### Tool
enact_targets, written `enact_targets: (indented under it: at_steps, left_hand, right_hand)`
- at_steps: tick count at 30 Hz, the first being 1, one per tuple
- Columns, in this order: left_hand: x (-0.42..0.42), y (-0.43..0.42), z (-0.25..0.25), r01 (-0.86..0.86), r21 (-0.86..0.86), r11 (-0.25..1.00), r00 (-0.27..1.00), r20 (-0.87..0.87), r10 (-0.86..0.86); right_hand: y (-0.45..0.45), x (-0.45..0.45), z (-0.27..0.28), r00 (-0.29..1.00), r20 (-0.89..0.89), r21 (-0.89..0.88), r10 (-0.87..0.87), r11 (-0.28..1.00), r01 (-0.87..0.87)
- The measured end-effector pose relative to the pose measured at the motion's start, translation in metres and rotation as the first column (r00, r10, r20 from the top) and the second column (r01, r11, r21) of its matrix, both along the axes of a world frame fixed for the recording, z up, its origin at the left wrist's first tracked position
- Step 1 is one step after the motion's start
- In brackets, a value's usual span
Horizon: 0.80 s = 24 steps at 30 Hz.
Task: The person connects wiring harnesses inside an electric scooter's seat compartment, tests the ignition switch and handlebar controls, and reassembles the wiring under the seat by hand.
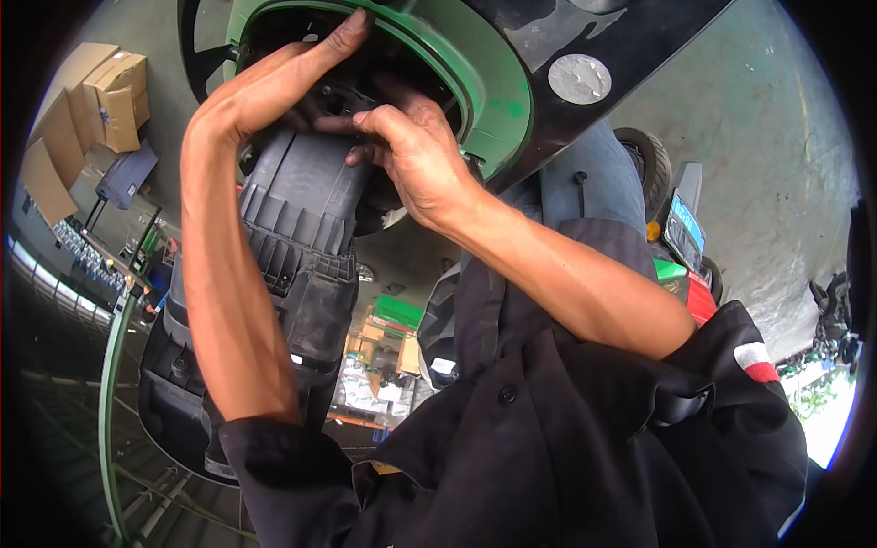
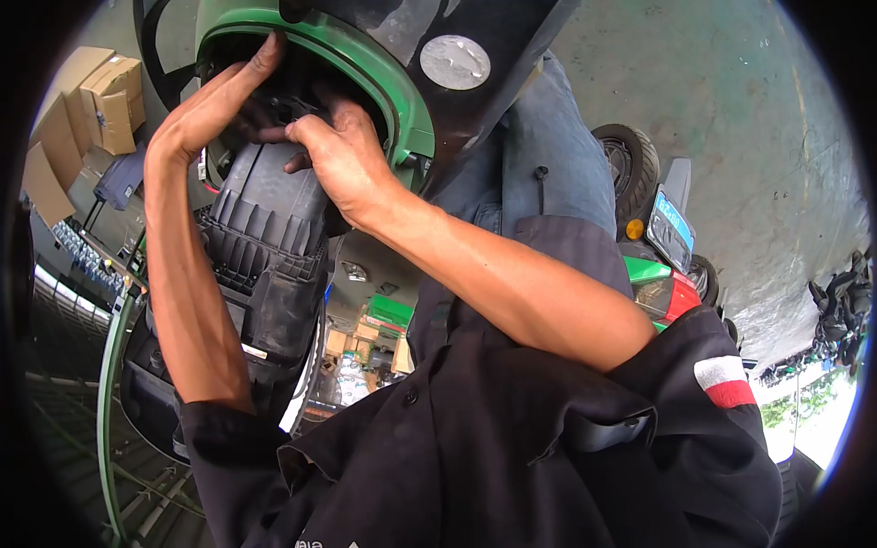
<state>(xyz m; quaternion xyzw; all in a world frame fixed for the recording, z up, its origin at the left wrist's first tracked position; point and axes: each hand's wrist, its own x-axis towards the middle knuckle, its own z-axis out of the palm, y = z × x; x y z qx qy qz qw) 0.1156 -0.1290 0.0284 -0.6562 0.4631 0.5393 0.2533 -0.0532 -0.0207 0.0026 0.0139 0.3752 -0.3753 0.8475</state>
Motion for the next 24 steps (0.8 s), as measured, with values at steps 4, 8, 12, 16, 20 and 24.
enact_targets:
  at_steps: [4, 8, 12, 16, 20, 24]
  left_hand:
    - [0.018, 0.002, -0.007, -0.256, 0.15, 0.955, 0.952, -0.13, 0.276]
    - [0.018, 0.01, -0.011, -0.351, 0.142, 0.925, 0.907, -0.193, 0.374]
    - [-0.019, 0.021, -0.005, -0.554, -0.024, 0.832, 0.816, -0.215, 0.537]
    - [-0.015, 0.009, 0.002, -0.669, 0.166, 0.724, 0.685, -0.238, 0.688]
    - [-0.013, 0.011, 0.001, -0.607, 0.137, 0.782, 0.736, -0.274, 0.619]
    - [-0.013, 0.003, 0.005, -0.489, 0.124, 0.864, 0.843, -0.189, 0.504]
  right_hand:
    - [-0.003, -0.005, 0.001, 0.972, -0.15, -0.113, 0.179, 0.974, -0.196]
    - [-0.001, -0.009, -0.008, 0.907, -0.247, -0.144, 0.34, 0.913, -0.382]
    - [0.008, -0.007, -0.009, 0.597, -0.719, -0.203, 0.356, 0.714, -0.67]
    - [-0.004, -0.006, -0.006, 0.541, -0.725, -0.168, 0.426, 0.653, -0.738]
    - [-0.012, -0.008, -0.005, 0.606, -0.619, -0.124, 0.499, 0.7, -0.703]
    - [-0.019, -0.009, 0.003, 0.683, -0.492, -0.072, 0.54, 0.756, -0.65]
